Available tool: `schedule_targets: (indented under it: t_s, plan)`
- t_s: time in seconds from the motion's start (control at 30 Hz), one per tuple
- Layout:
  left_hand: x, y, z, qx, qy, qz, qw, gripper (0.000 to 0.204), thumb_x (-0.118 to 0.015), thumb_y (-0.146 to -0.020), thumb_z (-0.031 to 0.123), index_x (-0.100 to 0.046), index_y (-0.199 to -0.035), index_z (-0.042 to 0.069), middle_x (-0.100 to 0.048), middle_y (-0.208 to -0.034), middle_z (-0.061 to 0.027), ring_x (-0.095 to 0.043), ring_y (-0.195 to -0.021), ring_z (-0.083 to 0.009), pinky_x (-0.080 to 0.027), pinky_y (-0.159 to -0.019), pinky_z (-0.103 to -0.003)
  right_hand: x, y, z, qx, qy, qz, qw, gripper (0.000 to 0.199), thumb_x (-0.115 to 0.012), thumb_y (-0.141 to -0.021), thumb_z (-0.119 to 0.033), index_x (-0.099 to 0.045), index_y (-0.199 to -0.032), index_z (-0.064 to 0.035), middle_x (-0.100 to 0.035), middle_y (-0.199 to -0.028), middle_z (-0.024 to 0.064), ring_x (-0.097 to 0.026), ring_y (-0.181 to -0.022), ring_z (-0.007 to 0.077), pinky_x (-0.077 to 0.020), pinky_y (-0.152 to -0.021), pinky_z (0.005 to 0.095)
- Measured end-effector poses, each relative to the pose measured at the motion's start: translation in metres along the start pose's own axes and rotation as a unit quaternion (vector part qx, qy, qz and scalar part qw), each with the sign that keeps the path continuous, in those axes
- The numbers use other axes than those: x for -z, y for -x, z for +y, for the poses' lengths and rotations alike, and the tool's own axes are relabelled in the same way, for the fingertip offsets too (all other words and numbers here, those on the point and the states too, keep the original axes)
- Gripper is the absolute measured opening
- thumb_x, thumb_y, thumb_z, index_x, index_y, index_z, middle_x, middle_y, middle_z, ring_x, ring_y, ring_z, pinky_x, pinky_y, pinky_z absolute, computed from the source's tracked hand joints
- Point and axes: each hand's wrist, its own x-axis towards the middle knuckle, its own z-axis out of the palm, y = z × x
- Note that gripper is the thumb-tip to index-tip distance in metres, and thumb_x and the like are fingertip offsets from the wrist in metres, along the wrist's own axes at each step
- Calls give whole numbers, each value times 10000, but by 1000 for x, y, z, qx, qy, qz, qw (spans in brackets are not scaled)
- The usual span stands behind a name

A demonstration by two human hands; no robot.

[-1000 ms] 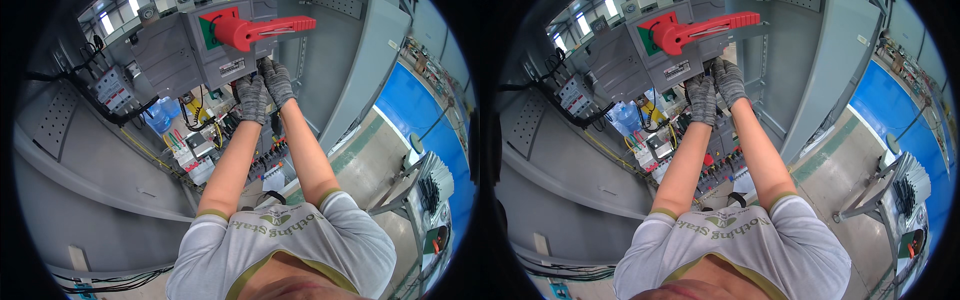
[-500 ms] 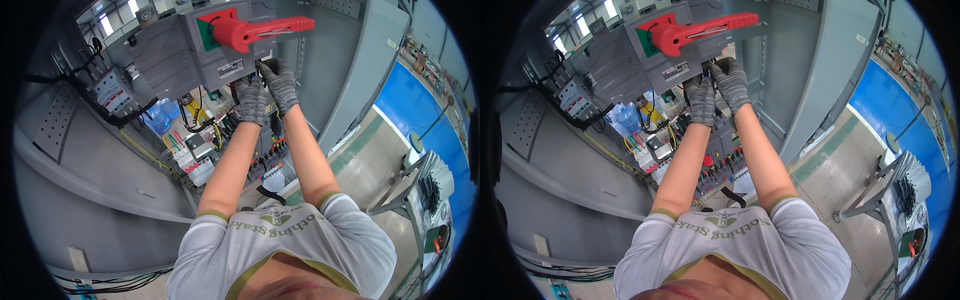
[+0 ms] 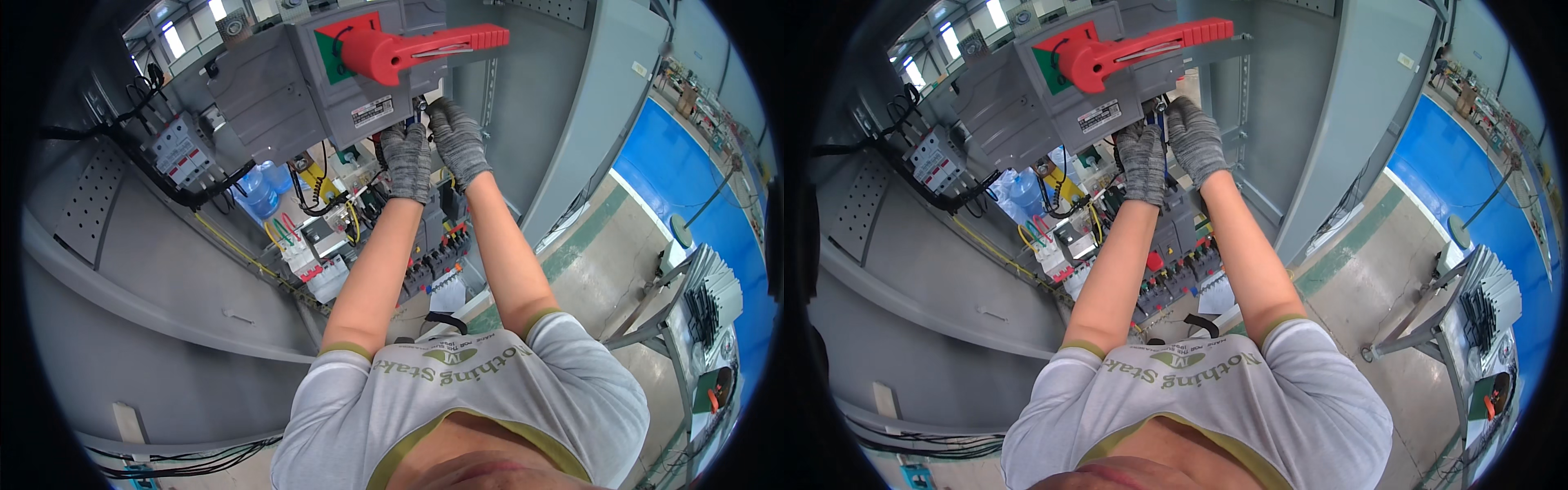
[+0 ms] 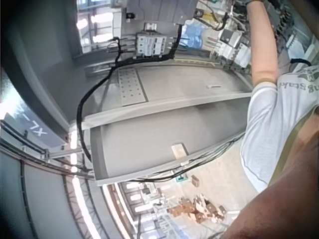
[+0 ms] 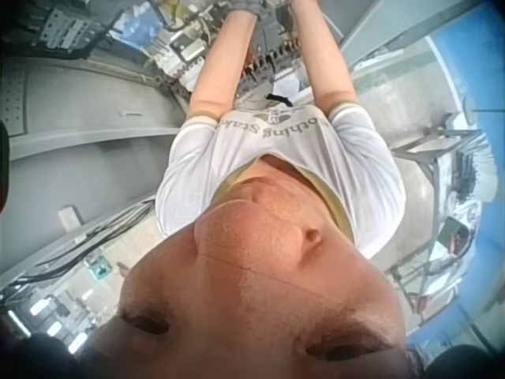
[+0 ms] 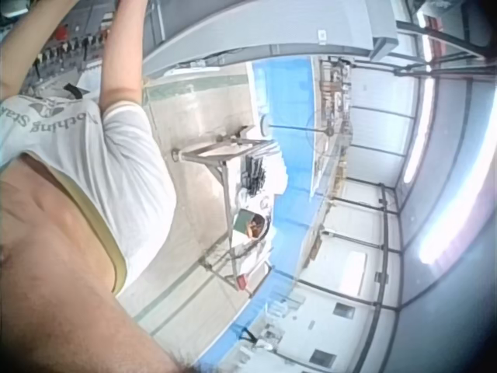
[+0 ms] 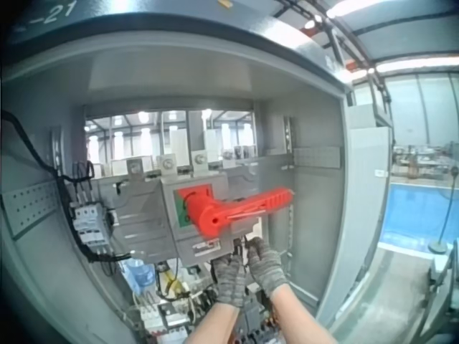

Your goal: The person works inside an open electrical cabinet, using a screwdriver to connect and tighten wires at various terminals and components. The hands repeatedly reach into the panel to adjust connections and organize wiring.

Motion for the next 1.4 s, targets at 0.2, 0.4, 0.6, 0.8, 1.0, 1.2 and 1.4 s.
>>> schedule_targets:
  t_s: [0.2, 0.4, 0.6, 0.8, 1.0, 1.2, 1.4]
  plan:
    - [3, -5, -19, 32, -15, 32, 999, 354, -467, -811, -78, -525, -1152, -1, -615, -940, -45, -525, -620, -87, -412, -525, -214, 16, 20, -11, -65, -178, -86, 978, 261, -487, -892, -76, -591, -1127, -33, -614, -853, 71, -545, -715, 116, -468, -681, 256]
    - [-3, -3, -12, 29, 25, 43, 998, 337, -477, -811, -58, -536, -1132, 27, -585, -797, -16, -426, -500, -65, -335, -430, -214, 7, 23, 1, -63, -258, -49, 963, 249, -522, -889, -92, -586, -1117, -15, -614, -921, 76, -542, -806, 131, -446, -751, 253]
    - [-4, -3, -11, 10, 13, 38, 999, 351, -481, -812, -50, -532, -1150, 28, -566, -787, -2, -404, -489, -60, -326, -424, -209, 1, 19, 9, -23, -208, -31, 977, 272, -554, -851, -41, -587, -1120, -56, -592, -907, 71, -535, -812, 127, -446, -747, 263]
    - [2, -3, -24, 3, 26, 35, 999, 362, -486, -813, -44, -528, -1167, 23, -589, -831, -13, -415, -509, -61, -341, -438, -210, 3, 20, -2, 33, -186, 35, 981, 289, -548, -824, 11, -620, -1090, -75, -570, -941, 68, -541, -811, 154, -441, -768, 264]
    - [1, -2, -24, -14, -3, 39, 999, 358, -490, -820, -28, -537, -1171, 28, -589, -829, -10, -415, -522, -60, -351, -457, -208, 2, 23, -1, 7, -231, 27, 972, 309, -530, -832, 18, -611, -1117, -68, -598, -954, 50, -518, -788, 118, -440, -756, 252]
    - [2, -2, -25, -11, -20, 38, 999, 345, -503, -824, -6, -547, -1164, 32, -587, -817, -15, -430, -541, -59, -360, -474, -207, 0, 17, 15, -6, -174, 2, 985, 373, -500, -788, 75, -596, -1117, -74, -570, -1028, 115, -560, -825, 168, -445, -797, 269]
    - [1, 0, -24, -6, -4, 54, 998, 302, -502, -832, 18, -568, -1126, 40, -578, -782, -17, -446, -548, -72, -368, -474, -220, 2, 17, 13, 27, -173, 16, 984, 381, -484, -826, 58, -561, -1174, -78, -580, -1018, 57, -522, -845, 124, -440, -800, 260]
